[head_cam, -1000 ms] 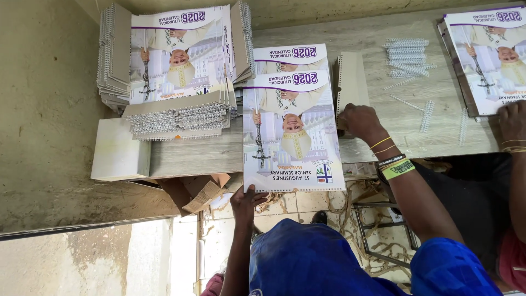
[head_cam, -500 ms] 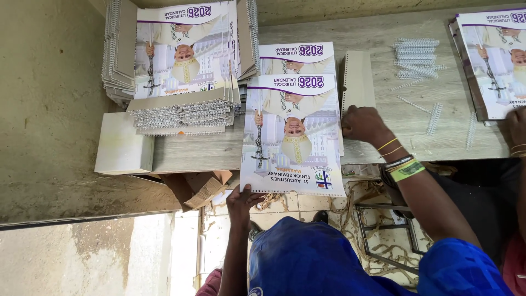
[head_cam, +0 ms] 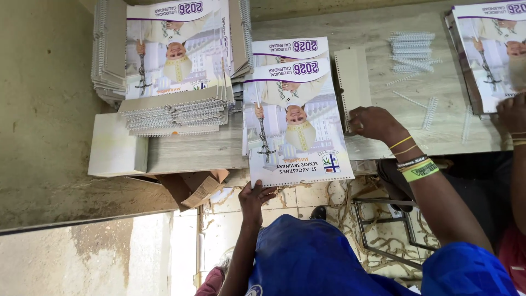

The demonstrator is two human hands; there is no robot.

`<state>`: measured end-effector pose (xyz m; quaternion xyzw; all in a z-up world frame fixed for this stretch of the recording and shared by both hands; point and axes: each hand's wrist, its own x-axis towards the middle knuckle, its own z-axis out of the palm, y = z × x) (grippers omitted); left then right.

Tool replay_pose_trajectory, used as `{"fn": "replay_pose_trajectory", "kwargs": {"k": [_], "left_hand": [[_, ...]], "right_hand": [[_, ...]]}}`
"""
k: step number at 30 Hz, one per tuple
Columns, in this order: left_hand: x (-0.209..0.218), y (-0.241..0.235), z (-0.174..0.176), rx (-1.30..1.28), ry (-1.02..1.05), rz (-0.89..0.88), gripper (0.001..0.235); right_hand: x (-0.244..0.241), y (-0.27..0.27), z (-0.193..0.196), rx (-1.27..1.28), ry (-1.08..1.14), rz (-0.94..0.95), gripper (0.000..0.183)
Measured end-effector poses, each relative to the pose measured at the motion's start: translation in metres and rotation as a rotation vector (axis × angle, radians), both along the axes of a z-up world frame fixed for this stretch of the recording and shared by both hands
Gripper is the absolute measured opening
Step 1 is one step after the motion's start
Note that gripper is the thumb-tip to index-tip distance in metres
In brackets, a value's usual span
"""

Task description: Collating and aligning printed calendar pages on a work table for binding.

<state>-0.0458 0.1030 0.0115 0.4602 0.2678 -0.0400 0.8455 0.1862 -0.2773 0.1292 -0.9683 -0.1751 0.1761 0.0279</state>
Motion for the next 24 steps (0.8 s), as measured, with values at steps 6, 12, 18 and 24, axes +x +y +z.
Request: {"fn": "replay_pose_trajectory", "kwargs": {"k": [6, 12, 18, 24], "left_hand": [[0.009, 0.002, -0.018, -0.004, -0.014, -0.032, 0.035], [0.012, -0.005, -0.025, -0.016, -0.024, -0.046, 0.026], [0.018, -0.002, -0.064, -0.047, -0.027, -0.034, 0.024], [0.021, -0.016, -0.013, -0.067, 0.052, 0.073, 0.021]], "right_hand": [[0.007, -0.001, 0.013, -0.061, 0.082, -0.012, 0.030], [0.009, 0.003, -0.012, -0.149, 0.009, -0.024, 0.031], [-0.006, -0.009, -0.015, 0.200, -0.164, -0.125, 0.034], [-0.093, -0.012, 0.012, 0.852, -0.927, -0.146, 0.023]]}}
